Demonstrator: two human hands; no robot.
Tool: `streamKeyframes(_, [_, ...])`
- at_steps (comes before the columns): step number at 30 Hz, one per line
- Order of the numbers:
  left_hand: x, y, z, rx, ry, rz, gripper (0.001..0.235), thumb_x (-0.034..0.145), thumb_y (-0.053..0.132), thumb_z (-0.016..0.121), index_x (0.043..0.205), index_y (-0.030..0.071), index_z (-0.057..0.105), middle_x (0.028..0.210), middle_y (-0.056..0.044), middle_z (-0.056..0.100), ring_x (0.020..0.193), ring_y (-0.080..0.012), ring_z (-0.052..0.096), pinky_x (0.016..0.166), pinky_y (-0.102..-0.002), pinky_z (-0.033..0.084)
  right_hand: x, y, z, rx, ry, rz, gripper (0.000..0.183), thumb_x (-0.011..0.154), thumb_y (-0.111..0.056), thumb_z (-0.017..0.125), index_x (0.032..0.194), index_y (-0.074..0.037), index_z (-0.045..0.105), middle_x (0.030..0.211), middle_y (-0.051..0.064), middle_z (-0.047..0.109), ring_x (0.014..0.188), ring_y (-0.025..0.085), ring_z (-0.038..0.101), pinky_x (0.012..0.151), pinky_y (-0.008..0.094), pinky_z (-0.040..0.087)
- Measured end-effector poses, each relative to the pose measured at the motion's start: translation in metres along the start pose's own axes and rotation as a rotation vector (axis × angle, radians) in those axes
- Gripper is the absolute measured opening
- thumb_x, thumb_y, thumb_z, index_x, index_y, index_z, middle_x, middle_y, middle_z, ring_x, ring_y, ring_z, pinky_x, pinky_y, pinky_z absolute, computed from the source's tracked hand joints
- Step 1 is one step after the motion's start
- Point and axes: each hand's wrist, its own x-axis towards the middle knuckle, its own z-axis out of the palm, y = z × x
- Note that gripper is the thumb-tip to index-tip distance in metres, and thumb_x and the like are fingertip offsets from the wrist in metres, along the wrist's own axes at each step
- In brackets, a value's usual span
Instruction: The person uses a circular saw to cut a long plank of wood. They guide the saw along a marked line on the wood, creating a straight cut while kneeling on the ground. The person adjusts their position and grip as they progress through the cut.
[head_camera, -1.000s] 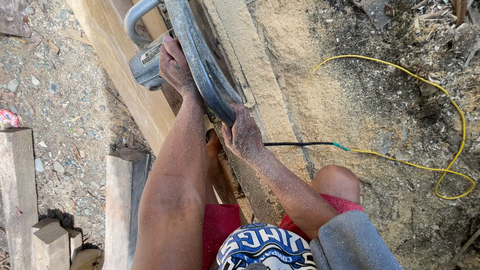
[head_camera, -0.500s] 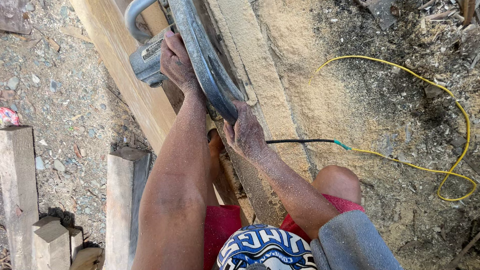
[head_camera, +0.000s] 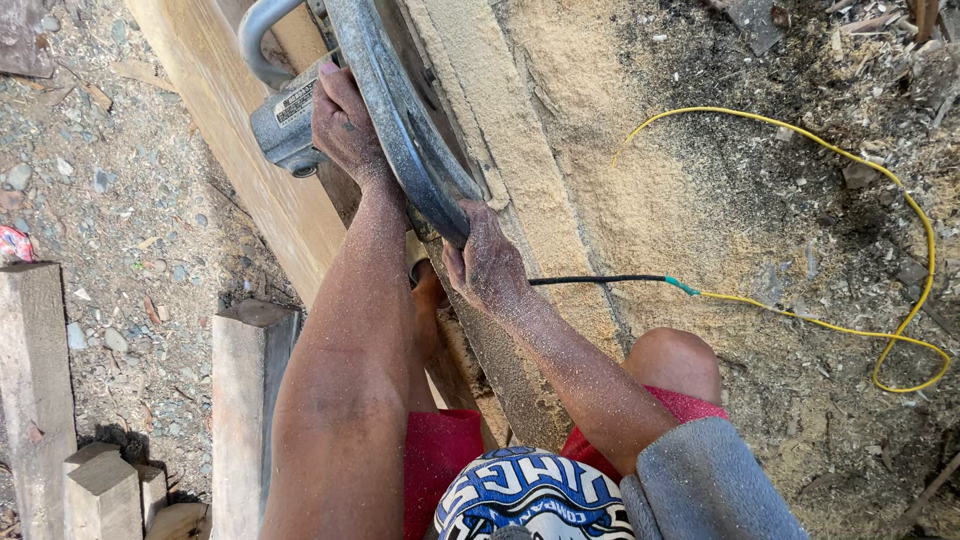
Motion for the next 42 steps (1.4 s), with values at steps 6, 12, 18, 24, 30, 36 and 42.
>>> streamKeyframes(6, [0.001, -0.003, 0.000, -0.025, -0.008, -0.024, 0.057, 0.108, 0.047, 0.038, 0.092, 0.007, 0.075, 0.078, -0.007, 0.079, 0.065, -0.0191, 0.076, 0.062, -0.037, 0.059, -0.003, -0.007, 0.001, -0.275, 0.028, -0.123, 0.038, 0.113, -0.039, 0.032, 0.138, -0.013, 0.040, 0.080, 0.001, 0.050, 0.060, 0.008, 0.054, 0.052, 0.025, 0.050])
streamKeyframes(12, [0.009, -0.011, 0.004, 0.083, 0.036, 0.013, 0.057, 0.108, 0.048, 0.039, 0.089, 0.008, 0.075, 0.078, -0.007, 0.078, 0.067, -0.0191, 0.077, 0.064, -0.038, 0.059, 0.005, -0.011, 0.003, 0.106, 0.044, 0.110, 0.040, 0.114, -0.041, 0.031, 0.134, -0.009, 0.045, 0.072, 0.002, 0.044, 0.053, 0.009, 0.047, 0.046, 0.024, 0.044])
streamKeyframes(18, [0.008, -0.006, 0.002, 0.038, -0.001, 0.014, 0.058, 0.110, 0.048, 0.036, 0.090, 0.008, 0.073, 0.079, -0.008, 0.077, 0.067, -0.0212, 0.076, 0.066, -0.040, 0.058, 0.008, -0.007, 0.001, -0.240, 0.034, -0.064, 0.044, 0.110, -0.044, 0.033, 0.137, -0.010, 0.041, 0.077, -0.003, 0.049, 0.060, 0.006, 0.054, 0.053, 0.021, 0.052])
streamKeyframes(24, [0.012, -0.003, 0.006, 0.018, 0.013, 0.007, 0.057, 0.108, 0.049, 0.038, 0.090, 0.008, 0.074, 0.077, -0.007, 0.078, 0.067, -0.0196, 0.076, 0.064, -0.039, 0.058, 0.011, -0.015, 0.006, 0.110, -0.027, -0.107, 0.049, 0.109, -0.048, 0.036, 0.134, -0.006, 0.044, 0.069, -0.001, 0.044, 0.052, 0.009, 0.047, 0.043, 0.026, 0.044])
streamKeyframes(30, [0.014, -0.001, 0.009, -0.019, 0.024, -0.021, 0.055, 0.108, 0.048, 0.040, 0.086, 0.008, 0.070, 0.074, -0.007, 0.076, 0.065, -0.0205, 0.074, 0.064, -0.040, 0.058, 0.009, -0.032, 0.009, 0.136, 0.025, -0.014, 0.048, 0.111, -0.050, 0.031, 0.124, -0.007, 0.049, 0.063, -0.002, 0.043, 0.049, 0.007, 0.046, 0.042, 0.023, 0.044])
streamKeyframes(36, [0.003, 0.010, 0.014, -0.031, 0.078, 0.054, 0.052, 0.110, 0.048, 0.040, 0.097, 0.008, 0.072, 0.087, -0.009, 0.077, 0.079, -0.0223, 0.076, 0.073, -0.039, 0.059, 0.024, 0.004, -0.006, 0.140, 0.032, -0.136, 0.038, 0.113, -0.040, 0.043, 0.118, -0.004, 0.051, 0.076, 0.000, 0.051, 0.054, 0.008, 0.049, 0.045, 0.024, 0.047])
streamKeyframes(42, [-0.002, 0.014, 0.016, -0.030, -0.035, -0.047, 0.043, 0.113, 0.038, 0.037, 0.109, 0.008, 0.068, 0.098, -0.012, 0.073, 0.085, -0.0258, 0.075, 0.078, -0.036, 0.061, 0.027, 0.017, -0.014, -0.489, 0.295, -0.196, 0.027, 0.106, -0.031, 0.062, 0.109, -0.005, 0.058, 0.079, 0.003, 0.060, 0.064, 0.010, 0.057, 0.057, 0.028, 0.052])
